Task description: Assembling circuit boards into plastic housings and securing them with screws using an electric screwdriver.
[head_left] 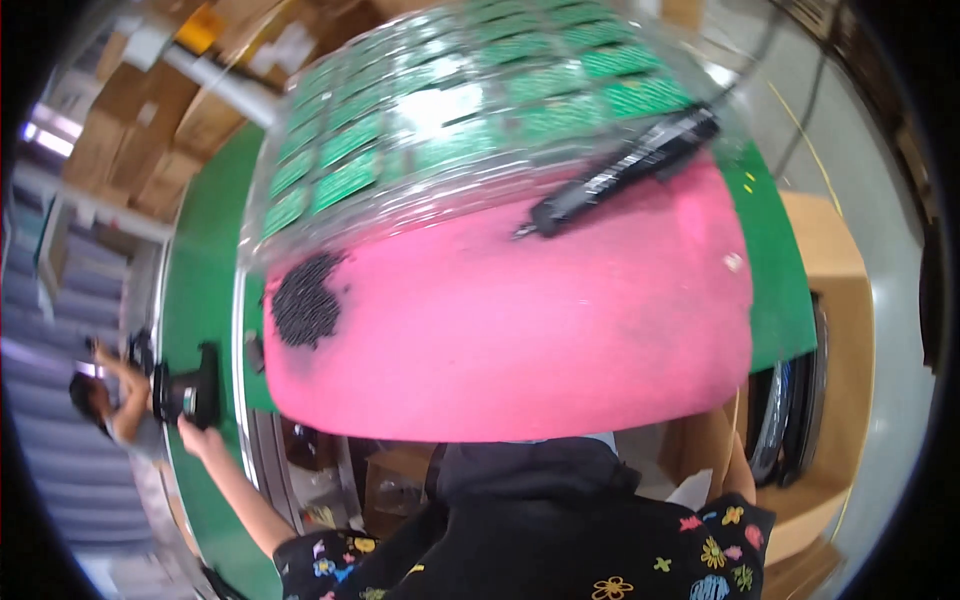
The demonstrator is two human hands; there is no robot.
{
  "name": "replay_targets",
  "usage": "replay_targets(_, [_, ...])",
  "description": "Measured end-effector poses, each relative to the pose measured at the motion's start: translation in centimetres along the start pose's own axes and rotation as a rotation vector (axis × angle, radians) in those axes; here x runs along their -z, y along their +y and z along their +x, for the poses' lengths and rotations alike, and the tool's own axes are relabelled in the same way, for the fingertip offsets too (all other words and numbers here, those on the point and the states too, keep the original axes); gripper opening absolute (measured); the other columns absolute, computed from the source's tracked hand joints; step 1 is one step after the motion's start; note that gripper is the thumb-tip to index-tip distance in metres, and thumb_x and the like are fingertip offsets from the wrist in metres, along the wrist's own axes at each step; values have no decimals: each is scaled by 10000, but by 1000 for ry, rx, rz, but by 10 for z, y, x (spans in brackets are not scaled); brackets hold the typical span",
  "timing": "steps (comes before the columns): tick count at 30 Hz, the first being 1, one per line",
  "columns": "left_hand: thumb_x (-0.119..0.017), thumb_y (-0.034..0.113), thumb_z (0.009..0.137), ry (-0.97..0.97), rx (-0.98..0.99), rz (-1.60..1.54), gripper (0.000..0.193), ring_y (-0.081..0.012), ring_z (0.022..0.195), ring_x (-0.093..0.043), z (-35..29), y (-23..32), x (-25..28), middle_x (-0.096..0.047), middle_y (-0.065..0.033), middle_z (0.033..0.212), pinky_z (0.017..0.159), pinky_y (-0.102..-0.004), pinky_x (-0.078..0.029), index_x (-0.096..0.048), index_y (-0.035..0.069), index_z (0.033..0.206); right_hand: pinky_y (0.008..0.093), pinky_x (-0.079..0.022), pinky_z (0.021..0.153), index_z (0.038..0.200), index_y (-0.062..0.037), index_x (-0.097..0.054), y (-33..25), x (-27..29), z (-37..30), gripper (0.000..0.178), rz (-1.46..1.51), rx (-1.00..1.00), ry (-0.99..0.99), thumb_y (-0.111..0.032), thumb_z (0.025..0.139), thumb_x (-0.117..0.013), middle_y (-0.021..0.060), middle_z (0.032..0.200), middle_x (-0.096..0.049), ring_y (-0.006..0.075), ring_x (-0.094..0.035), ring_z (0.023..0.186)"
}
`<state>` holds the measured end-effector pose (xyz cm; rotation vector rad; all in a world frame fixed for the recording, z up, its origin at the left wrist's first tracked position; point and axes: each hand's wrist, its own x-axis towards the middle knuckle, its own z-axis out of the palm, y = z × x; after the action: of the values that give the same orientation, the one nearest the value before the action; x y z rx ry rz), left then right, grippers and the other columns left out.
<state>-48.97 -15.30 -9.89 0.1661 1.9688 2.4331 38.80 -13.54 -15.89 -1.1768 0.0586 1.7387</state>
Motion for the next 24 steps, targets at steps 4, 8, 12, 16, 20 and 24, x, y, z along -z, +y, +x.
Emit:
replay_targets(4, [-627, 131, 820, -48, -446, 238, 477, -228, 925, -601, -64, 55, 11, -612, -131, 1121, 851, -358, -489, -515, -81, 1232, 294, -506, 766, 1207, -65, -612, -8, -23, 14, 367, -179, -87, 16, -313, 943, -555, 74, 1061, -671, 177, -633, 914])
replay_targets(8, [-567, 100, 902, -193, -559, 268, 617, -248, 1347, -368, -137, 77, -32, -356, -182, 1480, 1117, -349, -281, -305, -72, 1433, 288, -500, 754, 1189, -73, -626, 36, 160, -43, 352, -302, -58, 195, -311, 937, -566, 63, 1032, -677, 168, -633, 884])
replay_targets(12, [-479, 11, 938, -540, -622, 166, 476, -218, 1308, -410, -226, 99, -67, -454, -140, 1405, 1080, -345, -320, -374, -29, 1400, 283, -494, 743, 1171, -81, -639, 75, 345, -96, 337, -399, -16, 410, -310, 931, -576, 51, 1003, -682, 158, -632, 855])
replay_targets(16, [-493, 55, 936, -1063, -694, 64, 226, -186, 979, -524, -345, 114, -106, -559, -106, 1052, 911, -342, -407, -544, -49, 1130, 275, -377, 622, 757, -110, -685, 17, 227, -76, 140, -899, 319, 671, -214, 851, -675, -59, 660, -548, 77, -472, 638])
replay_targets(20, [-651, 52, 681, -1660, -935, -313, 164, -237, 752, -622, -469, 96, -84, -667, -53, 867, 674, -399, -540, -715, 53, 831, 260, -422, 663, 769, -103, -588, -32, 141, -156, 169, -919, 567, 783, -181, 860, -707, -54, 700, -560, 85, -495, 655])
replay_targets(24, [-801, 101, 692, -2327, -663, -499, 408, -276, 1060, -577, -601, 79, -66, -631, -70, 1140, 885, -382, -497, -662, 58, 1074, 248, -548, 664, 994, -41, -644, -66, 73, -231, 169, -343, 644, 636, -192, 919, -638, 48, 888, -695, 117, -667, 732])
